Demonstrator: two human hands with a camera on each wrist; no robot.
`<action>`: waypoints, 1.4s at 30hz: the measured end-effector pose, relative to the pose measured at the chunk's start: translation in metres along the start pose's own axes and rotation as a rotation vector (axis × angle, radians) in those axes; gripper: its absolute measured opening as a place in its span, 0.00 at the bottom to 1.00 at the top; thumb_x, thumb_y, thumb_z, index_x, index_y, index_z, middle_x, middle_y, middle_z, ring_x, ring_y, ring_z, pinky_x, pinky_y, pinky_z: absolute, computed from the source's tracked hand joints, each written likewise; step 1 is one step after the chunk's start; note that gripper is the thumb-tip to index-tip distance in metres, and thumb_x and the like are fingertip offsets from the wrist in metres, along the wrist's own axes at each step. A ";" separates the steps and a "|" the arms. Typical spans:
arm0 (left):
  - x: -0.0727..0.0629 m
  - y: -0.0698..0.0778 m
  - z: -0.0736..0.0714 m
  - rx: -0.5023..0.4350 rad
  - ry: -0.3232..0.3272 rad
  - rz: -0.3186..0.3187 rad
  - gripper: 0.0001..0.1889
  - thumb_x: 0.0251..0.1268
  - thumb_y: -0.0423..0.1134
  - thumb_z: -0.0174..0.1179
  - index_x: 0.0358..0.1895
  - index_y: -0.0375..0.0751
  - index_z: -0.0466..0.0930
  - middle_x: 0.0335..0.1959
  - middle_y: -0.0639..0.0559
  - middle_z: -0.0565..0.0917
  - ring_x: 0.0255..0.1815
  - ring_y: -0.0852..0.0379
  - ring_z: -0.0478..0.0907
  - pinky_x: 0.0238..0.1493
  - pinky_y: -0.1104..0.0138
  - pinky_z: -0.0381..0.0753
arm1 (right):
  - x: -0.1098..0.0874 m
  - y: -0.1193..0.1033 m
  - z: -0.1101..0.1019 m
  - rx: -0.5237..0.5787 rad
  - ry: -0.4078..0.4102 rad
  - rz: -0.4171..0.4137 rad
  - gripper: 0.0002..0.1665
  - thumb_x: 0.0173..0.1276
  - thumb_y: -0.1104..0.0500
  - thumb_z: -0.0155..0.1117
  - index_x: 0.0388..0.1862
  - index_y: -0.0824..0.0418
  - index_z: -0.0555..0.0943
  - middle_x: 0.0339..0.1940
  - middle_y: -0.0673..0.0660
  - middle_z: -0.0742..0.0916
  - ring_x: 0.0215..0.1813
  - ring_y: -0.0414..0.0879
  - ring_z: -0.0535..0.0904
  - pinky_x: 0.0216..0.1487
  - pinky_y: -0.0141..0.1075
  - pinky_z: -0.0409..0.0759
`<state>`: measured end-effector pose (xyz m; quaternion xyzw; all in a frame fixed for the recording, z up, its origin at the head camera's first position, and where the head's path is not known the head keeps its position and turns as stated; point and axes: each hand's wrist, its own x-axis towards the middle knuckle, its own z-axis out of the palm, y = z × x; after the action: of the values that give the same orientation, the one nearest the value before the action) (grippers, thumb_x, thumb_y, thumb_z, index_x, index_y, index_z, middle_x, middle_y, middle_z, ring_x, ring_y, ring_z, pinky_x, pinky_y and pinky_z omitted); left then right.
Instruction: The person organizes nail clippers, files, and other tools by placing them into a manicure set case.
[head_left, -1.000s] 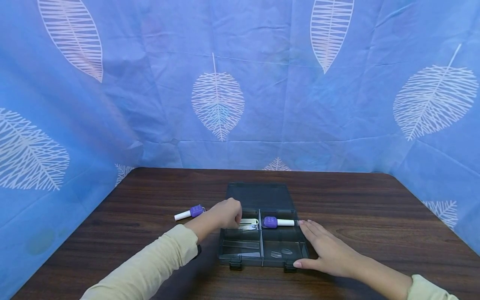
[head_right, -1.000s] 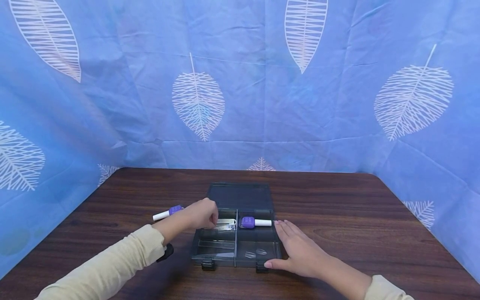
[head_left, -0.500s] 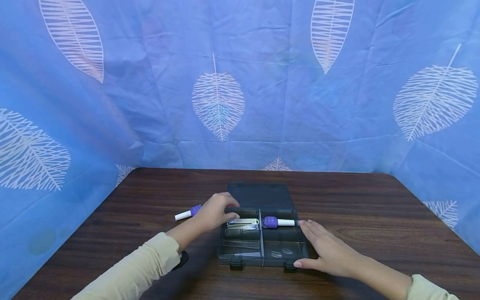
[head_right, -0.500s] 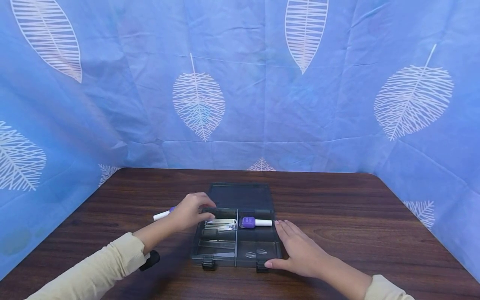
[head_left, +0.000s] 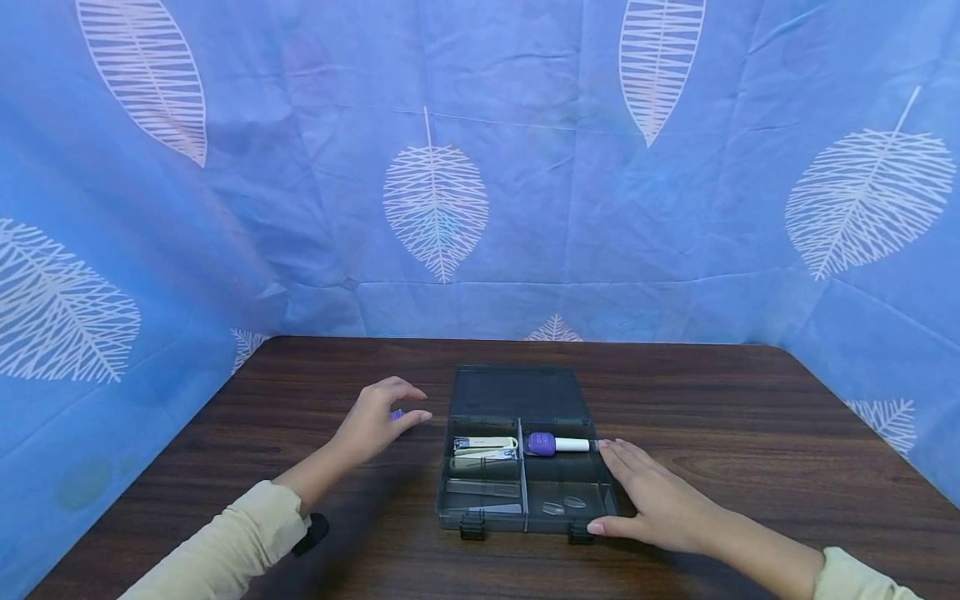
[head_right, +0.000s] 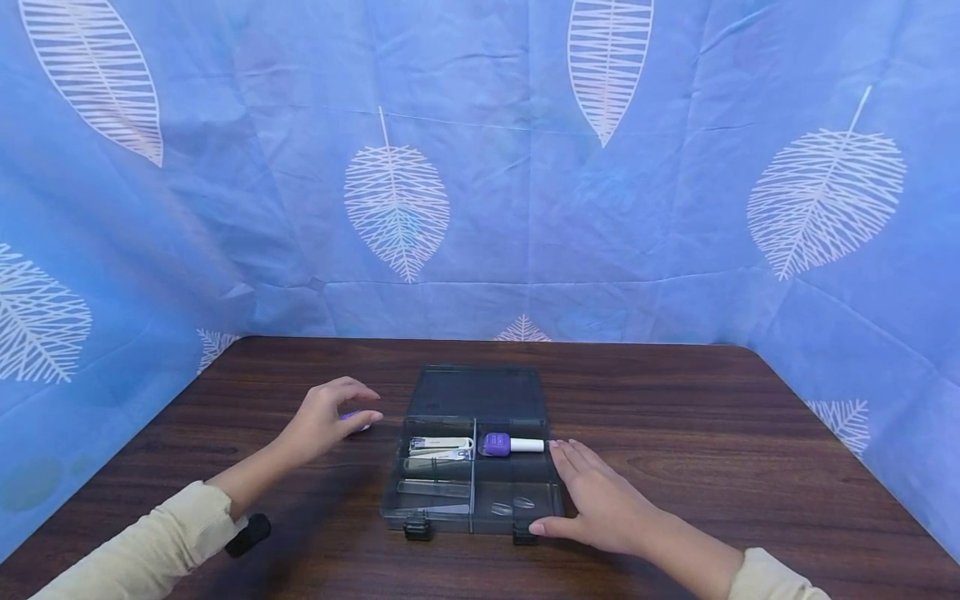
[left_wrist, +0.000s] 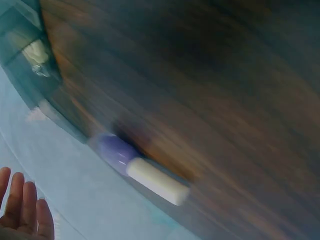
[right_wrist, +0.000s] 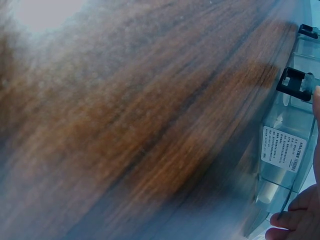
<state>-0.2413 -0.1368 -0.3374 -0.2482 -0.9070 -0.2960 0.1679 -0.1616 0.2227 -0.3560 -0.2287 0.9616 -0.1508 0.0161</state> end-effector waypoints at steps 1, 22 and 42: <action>-0.002 -0.003 -0.002 0.007 0.014 -0.006 0.13 0.53 0.39 0.67 0.41 0.38 0.83 0.40 0.49 0.83 0.41 0.52 0.80 0.40 0.59 0.80 | 0.000 0.000 0.000 0.001 -0.001 0.000 0.61 0.54 0.26 0.56 0.69 0.72 0.58 0.69 0.72 0.65 0.70 0.68 0.58 0.63 0.62 0.60; -0.034 -0.056 -0.012 0.056 0.055 -0.189 0.14 0.56 0.34 0.64 0.45 0.30 0.81 0.42 0.38 0.83 0.45 0.43 0.80 0.46 0.51 0.78 | -0.001 0.000 0.000 0.001 0.005 0.000 0.60 0.54 0.27 0.56 0.69 0.72 0.58 0.69 0.72 0.65 0.70 0.68 0.58 0.63 0.63 0.61; -0.037 -0.074 -0.009 0.108 -0.100 -0.352 0.09 0.52 0.29 0.65 0.38 0.29 0.82 0.32 0.44 0.81 0.31 0.55 0.75 0.34 0.61 0.76 | -0.001 -0.002 -0.001 0.011 -0.004 0.003 0.60 0.55 0.27 0.56 0.69 0.72 0.58 0.69 0.72 0.65 0.70 0.68 0.57 0.64 0.62 0.60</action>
<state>-0.2502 -0.2071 -0.3813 -0.0906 -0.9581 -0.2592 0.0812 -0.1606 0.2219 -0.3542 -0.2274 0.9611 -0.1558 0.0195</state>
